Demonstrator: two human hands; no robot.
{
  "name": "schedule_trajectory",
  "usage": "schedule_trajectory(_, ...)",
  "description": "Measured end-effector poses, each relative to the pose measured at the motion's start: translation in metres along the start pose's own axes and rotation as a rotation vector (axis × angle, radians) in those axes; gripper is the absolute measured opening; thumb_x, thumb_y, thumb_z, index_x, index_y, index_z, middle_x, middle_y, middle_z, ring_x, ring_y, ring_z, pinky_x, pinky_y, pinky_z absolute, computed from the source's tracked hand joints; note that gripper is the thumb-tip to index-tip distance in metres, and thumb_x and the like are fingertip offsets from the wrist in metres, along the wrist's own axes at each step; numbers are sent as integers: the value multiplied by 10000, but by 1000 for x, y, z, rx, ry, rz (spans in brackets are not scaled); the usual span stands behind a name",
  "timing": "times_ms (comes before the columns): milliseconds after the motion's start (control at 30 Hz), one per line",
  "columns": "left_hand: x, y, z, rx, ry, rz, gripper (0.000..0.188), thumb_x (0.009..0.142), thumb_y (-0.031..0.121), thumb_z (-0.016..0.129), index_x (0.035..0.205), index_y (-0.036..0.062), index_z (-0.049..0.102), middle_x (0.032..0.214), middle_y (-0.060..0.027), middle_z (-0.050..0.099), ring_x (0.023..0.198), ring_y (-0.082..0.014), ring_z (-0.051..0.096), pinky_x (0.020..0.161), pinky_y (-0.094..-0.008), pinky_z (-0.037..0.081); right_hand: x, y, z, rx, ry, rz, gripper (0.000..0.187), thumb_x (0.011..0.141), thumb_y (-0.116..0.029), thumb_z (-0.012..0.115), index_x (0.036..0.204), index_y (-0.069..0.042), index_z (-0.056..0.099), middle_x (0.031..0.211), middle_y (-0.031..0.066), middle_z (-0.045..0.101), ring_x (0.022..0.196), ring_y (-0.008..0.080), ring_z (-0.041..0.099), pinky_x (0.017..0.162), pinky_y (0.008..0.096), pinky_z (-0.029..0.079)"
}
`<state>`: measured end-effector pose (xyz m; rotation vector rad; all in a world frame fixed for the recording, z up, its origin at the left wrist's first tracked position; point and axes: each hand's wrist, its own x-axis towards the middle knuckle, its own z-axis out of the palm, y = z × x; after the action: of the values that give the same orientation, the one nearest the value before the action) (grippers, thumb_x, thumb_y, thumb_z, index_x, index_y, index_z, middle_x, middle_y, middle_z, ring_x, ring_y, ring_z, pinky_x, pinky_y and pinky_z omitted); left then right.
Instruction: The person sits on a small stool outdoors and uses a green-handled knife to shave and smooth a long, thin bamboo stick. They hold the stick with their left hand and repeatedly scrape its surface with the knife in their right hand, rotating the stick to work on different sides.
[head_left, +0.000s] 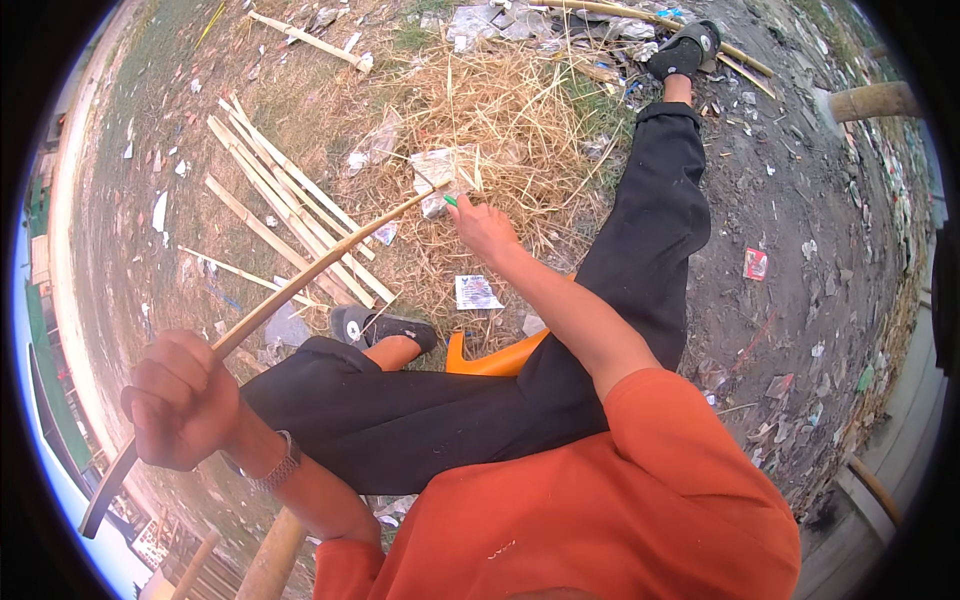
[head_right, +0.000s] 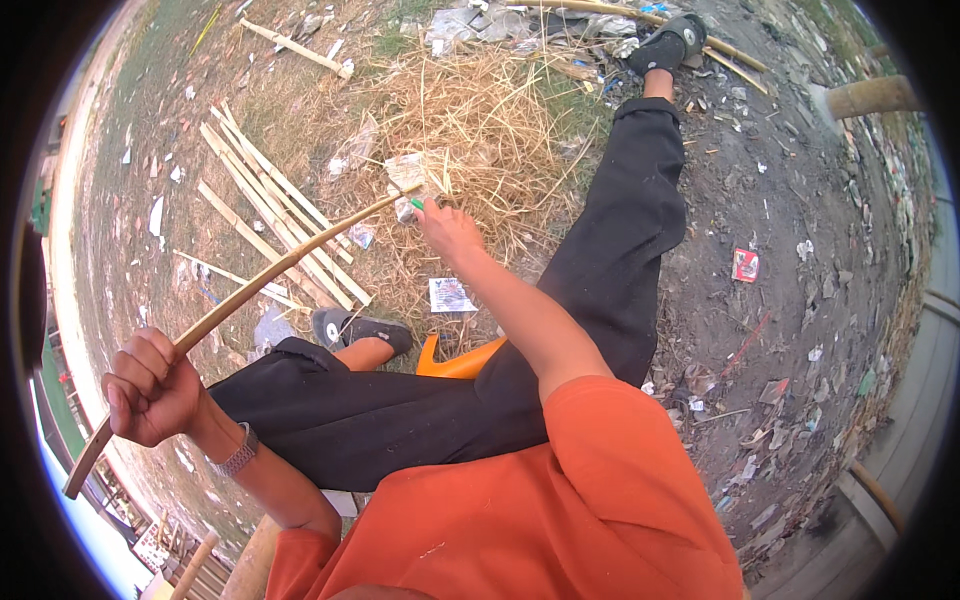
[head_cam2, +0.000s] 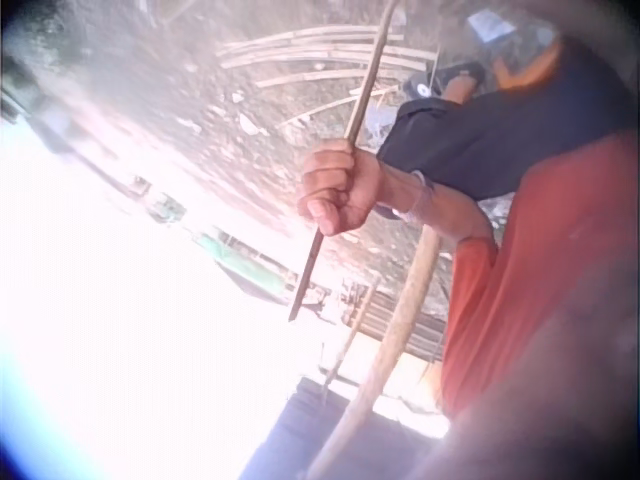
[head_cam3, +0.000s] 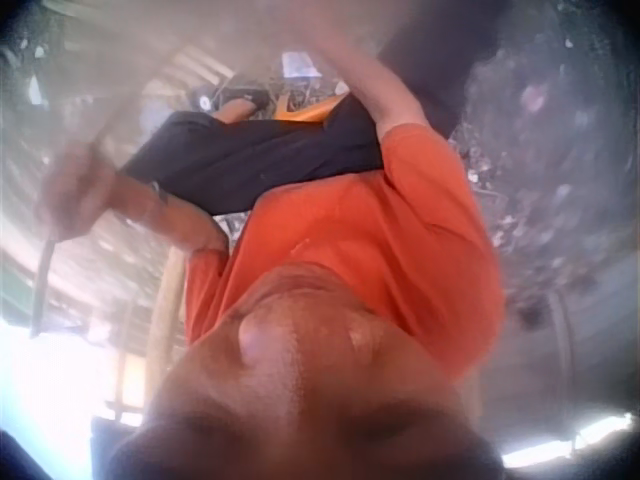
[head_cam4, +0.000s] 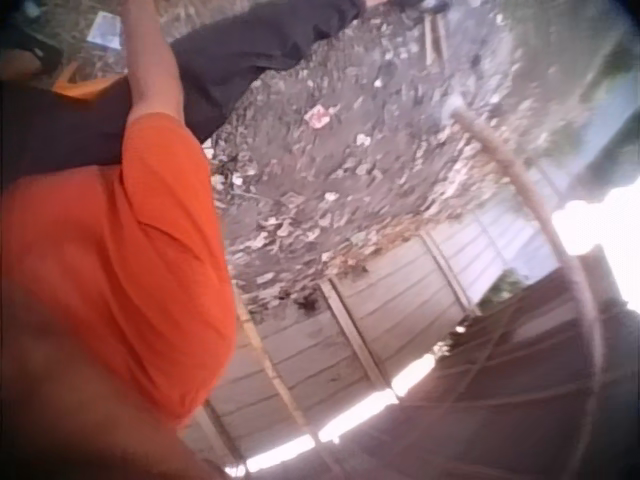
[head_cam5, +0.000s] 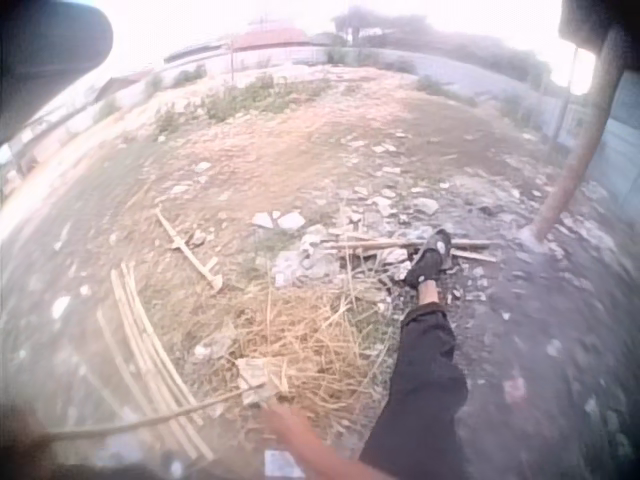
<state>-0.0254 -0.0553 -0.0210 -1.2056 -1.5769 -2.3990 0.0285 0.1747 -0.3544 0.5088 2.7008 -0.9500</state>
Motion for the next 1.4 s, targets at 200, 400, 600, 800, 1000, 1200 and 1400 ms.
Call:
schedule_trajectory(200, -1, -4, 13, -41, 117, -16, 368, 865, 170, 378, 533, 130, 224, 498, 2, 237, 426, -123, 220, 457, -301, 275, 29, 16, 19, -84, -5, 110, 383, 979, -387, 325, 1036, -60, 517, 869, 217, 642, 854, 358, 647, 718, 475, 530)
schedule_trajectory(400, -13, 0, 17, 59, 272, -15, 378, 868, 177, 387, 541, 149, 200, 483, 6, 209, 422, -111, 212, 453, -284, 268, 36, 21, 18, 0, -4, 177, 458, 978, -404, 306, 1015, -20, 552, 856, 221, 641, 894, 376, 631, 750, 483, 516)
schedule_trajectory(600, -8, 0, 24, 238, 712, 15, 367, 874, 183, 426, 564, 159, 230, 485, 24, 194, 421, -94, 222, 460, -269, 286, -5, -16, -18, 359, 14, 73, 461, 976, -382, 294, 942, 2, 548, 810, 280, 607, 815, 464, 585, 738, 529, 455)
schedule_trajectory(800, 4, -3, 32, 291, 812, 13, 361, 868, 187, 440, 569, 160, 241, 481, 27, 197, 420, -96, 237, 490, -272, 310, -21, -18, -11, 151, 37, 82, 445, 977, -367, 292, 943, -2, 545, 841, 277, 603, 823, 440, 595, 735, 528, 473)
schedule_trajectory(1000, 0, -2, 28, 267, 736, -29, 396, 862, 219, 442, 553, 178, 197, 485, 30, 178, 428, -91, 213, 487, -264, 253, -27, -47, -56, 274, -15, -1, 419, 975, -357, 331, 931, 1, 543, 741, 279, 589, 749, 447, 593, 682, 518, 475)
schedule_trajectory(1200, -4, -2, 21, 156, 540, -25, 427, 875, 231, 418, 523, 174, 182, 484, 21, 194, 431, -102, 206, 450, -280, 228, -63, -77, -73, 219, 37, -114, 404, 971, -354, 357, 909, 4, 534, 677, 284, 575, 704, 467, 583, 648, 531, 461)
schedule_trajectory(1400, -3, -2, 23, 90, 372, -27, 420, 880, 233, 399, 520, 165, 194, 483, 16, 199, 429, -111, 212, 436, -286, 223, -48, -50, -68, 163, -50, -27, 429, 982, -368, 311, 977, 3, 525, 751, 272, 610, 764, 444, 615, 697, 522, 486)
